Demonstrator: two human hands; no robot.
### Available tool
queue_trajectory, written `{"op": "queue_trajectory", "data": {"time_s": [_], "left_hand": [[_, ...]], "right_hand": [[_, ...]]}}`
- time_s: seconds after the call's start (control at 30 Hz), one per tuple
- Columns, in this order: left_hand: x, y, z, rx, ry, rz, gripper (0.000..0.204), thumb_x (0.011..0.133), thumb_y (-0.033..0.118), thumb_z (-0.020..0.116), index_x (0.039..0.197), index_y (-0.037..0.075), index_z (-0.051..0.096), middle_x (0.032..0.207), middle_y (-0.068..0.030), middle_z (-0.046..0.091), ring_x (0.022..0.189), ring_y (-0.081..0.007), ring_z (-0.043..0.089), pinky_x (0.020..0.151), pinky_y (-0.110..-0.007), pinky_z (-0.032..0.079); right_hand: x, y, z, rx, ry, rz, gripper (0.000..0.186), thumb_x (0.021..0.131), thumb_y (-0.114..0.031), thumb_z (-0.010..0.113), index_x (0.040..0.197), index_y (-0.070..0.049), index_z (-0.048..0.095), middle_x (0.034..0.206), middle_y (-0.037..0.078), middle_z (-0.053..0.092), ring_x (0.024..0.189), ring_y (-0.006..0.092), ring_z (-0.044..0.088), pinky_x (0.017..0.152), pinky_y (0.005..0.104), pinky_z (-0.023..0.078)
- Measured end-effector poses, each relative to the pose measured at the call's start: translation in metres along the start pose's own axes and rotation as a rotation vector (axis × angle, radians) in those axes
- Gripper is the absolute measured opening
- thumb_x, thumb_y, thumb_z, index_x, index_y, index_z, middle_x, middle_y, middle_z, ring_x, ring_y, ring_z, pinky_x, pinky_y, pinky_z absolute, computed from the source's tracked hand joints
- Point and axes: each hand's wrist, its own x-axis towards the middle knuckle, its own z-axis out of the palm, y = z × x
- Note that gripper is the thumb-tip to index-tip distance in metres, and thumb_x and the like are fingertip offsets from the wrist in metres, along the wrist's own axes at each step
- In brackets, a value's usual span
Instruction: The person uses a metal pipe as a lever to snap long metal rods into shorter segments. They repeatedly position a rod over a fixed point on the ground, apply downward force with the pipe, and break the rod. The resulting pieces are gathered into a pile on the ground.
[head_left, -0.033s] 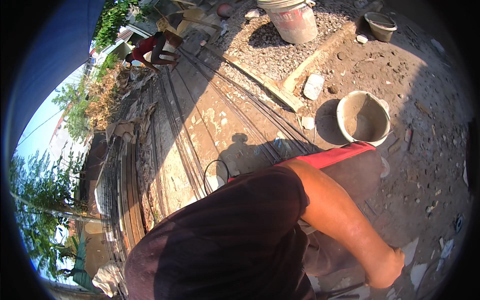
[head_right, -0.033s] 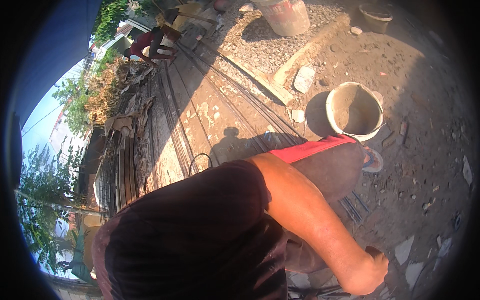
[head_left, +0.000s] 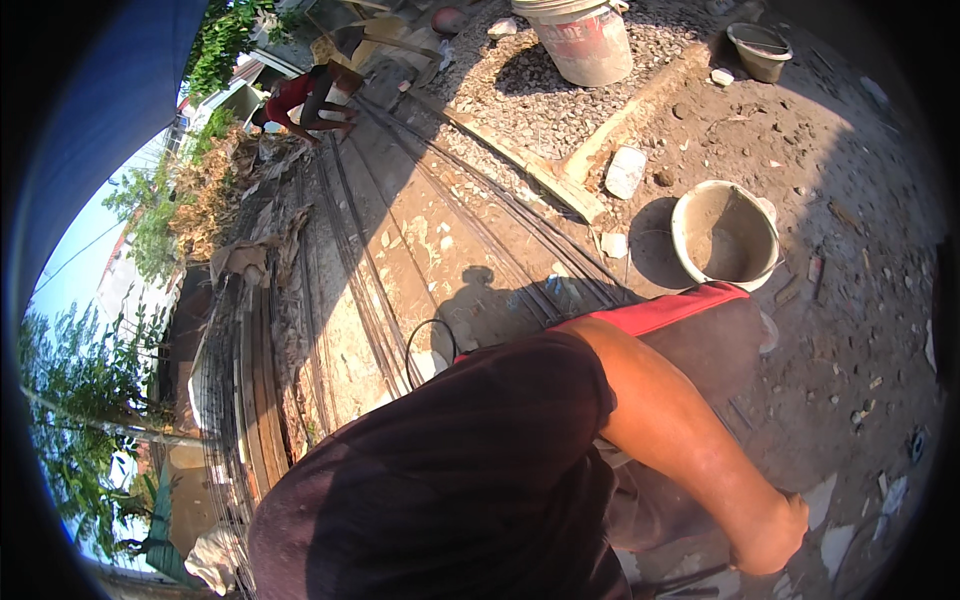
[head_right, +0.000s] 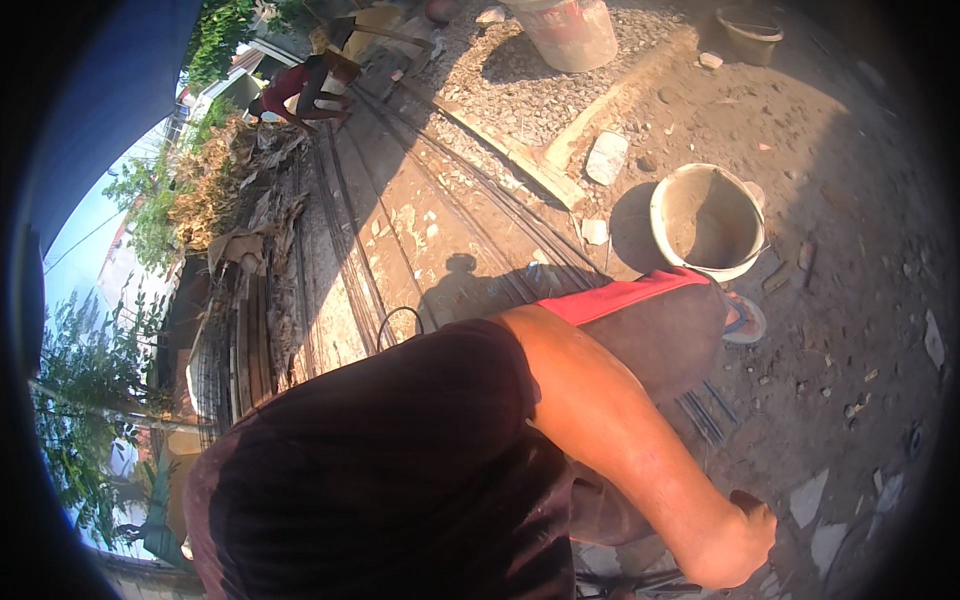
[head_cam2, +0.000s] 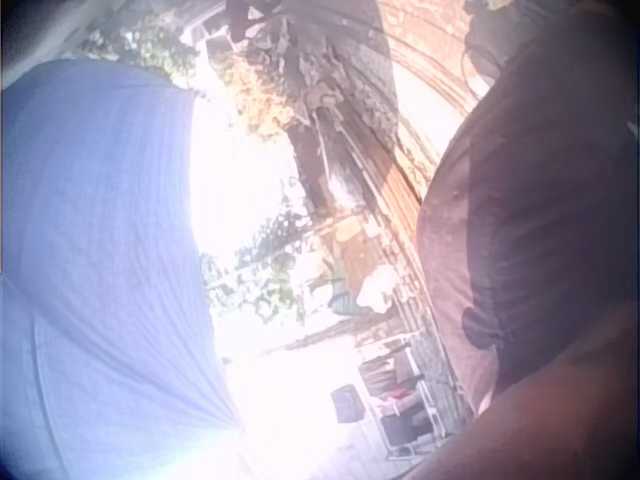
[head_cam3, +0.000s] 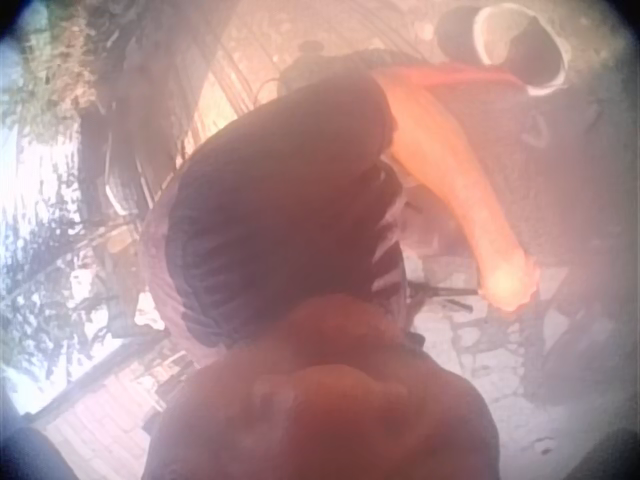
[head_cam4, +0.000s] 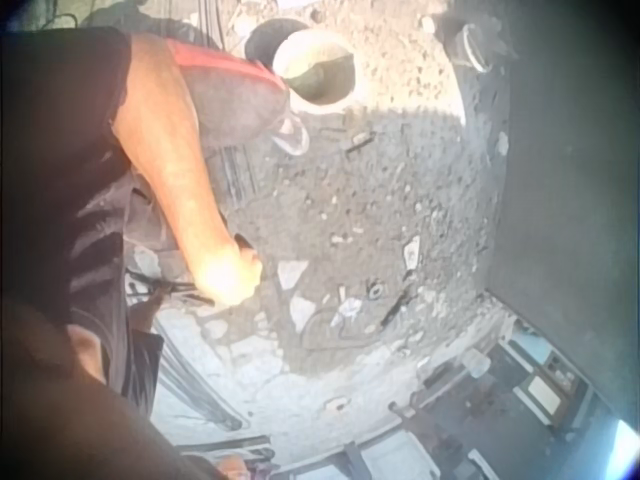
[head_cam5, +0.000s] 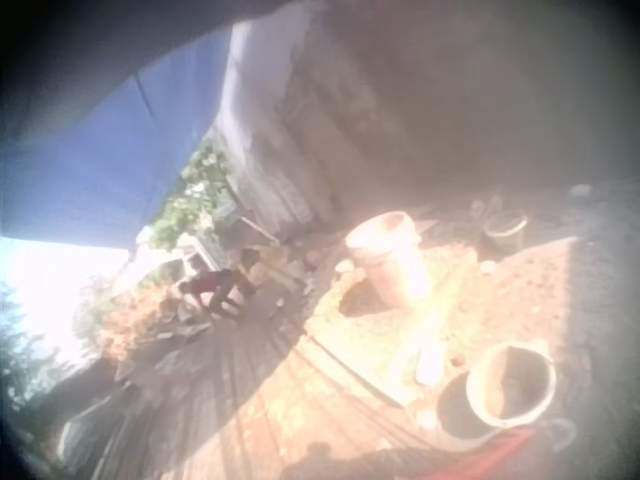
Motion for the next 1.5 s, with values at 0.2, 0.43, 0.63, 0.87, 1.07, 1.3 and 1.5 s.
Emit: {"op": "queue_trajectory", "data": {"time_s": [0.2,0.43,0.63,0.87,1.07,1.3,1.5], "left_hand": [[-0.009,-0.002,0.003,-0.017,0.148,0.086,0.028,0.084,0.027,0.070,0.102,0.010,0.080,0.103,-0.0121,0.075,0.100,-0.0345,0.068,0.072,-0.051,0.057],[-0.011,-0.006,0.002,-0.050,0.160,0.060,0.027,0.084,0.027,0.068,0.100,0.009,0.080,0.102,-0.0126,0.075,0.099,-0.0359,0.068,0.069,-0.052,0.057],[-0.003,0.000,0.005,-0.019,0.074,0.008,0.043,0.089,0.047,0.071,0.113,0.013,0.078,0.120,-0.0123,0.073,0.119,-0.0378,0.061,0.088,-0.055,0.053],[-0.017,0.001,0.010,-0.082,0.039,0.003,0.039,0.085,0.041,0.074,0.110,0.012,0.079,0.114,-0.0125,0.074,0.112,-0.0352,0.065,0.082,-0.052,0.056],[-0.032,0.000,-0.035,-0.092,-0.055,0.014,0.025,0.069,0.029,0.083,0.087,0.011,0.079,0.080,-0.0058,0.074,0.077,-0.0229,0.072,0.060,-0.038,0.056],[-0.030,-0.019,-0.019,-0.206,0.024,-0.106,0.051,0.087,0.028,0.077,0.129,0.004,0.061,0.114,-0.0154,0.071,0.092,-0.0389,0.071,0.079,-0.045,0.056],[-0.014,-0.005,-0.022,-0.166,0.063,-0.104,0.055,0.082,0.022,0.082,0.129,0.003,0.062,0.103,-0.0171,0.071,0.090,-0.0383,0.070,0.075,-0.044,0.054]], "right_hand": [[0.000,0.004,-0.004,0.000,-0.009,0.022,0.051,0.096,-0.040,0.065,0.105,0.010,0.068,0.096,0.030,0.070,0.093,0.0470,0.070,0.080,0.0552,0.056],[-0.001,0.012,-0.007,-0.004,-0.025,0.039,0.051,0.096,-0.040,0.065,0.105,0.010,0.067,0.095,0.031,0.070,0.093,0.0474,0.070,0.079,0.0545,0.056],[-0.003,0.023,-0.010,0.000,-0.038,0.055,0.051,0.096,-0.040,0.065,0.104,0.011,0.067,0.095,0.032,0.070,0.093,0.0477,0.070,0.079,0.0538,0.057],[-0.021,0.045,-0.003,-0.002,-0.054,0.109,0.052,0.096,-0.040,0.065,0.104,0.011,0.067,0.094,0.032,0.070,0.093,0.0480,0.070,0.079,0.0531,0.057],[-0.058,0.112,0.034,0.159,-0.136,0.218,0.052,0.096,-0.040,0.065,0.104,0.012,0.066,0.094,0.033,0.070,0.093,0.0483,0.070,0.078,0.0524,0.057],[-0.110,0.208,0.019,0.046,-0.046,0.477,0.052,0.096,-0.039,0.065,0.103,0.012,0.066,0.093,0.033,0.070,0.093,0.0487,0.070,0.078,0.0517,0.057],[-0.134,0.157,0.015,0.175,-0.124,0.659,0.055,0.096,-0.047,0.063,0.109,0.006,0.066,0.111,0.031,0.069,0.109,0.0468,0.066,0.091,0.0515,0.053]]}}
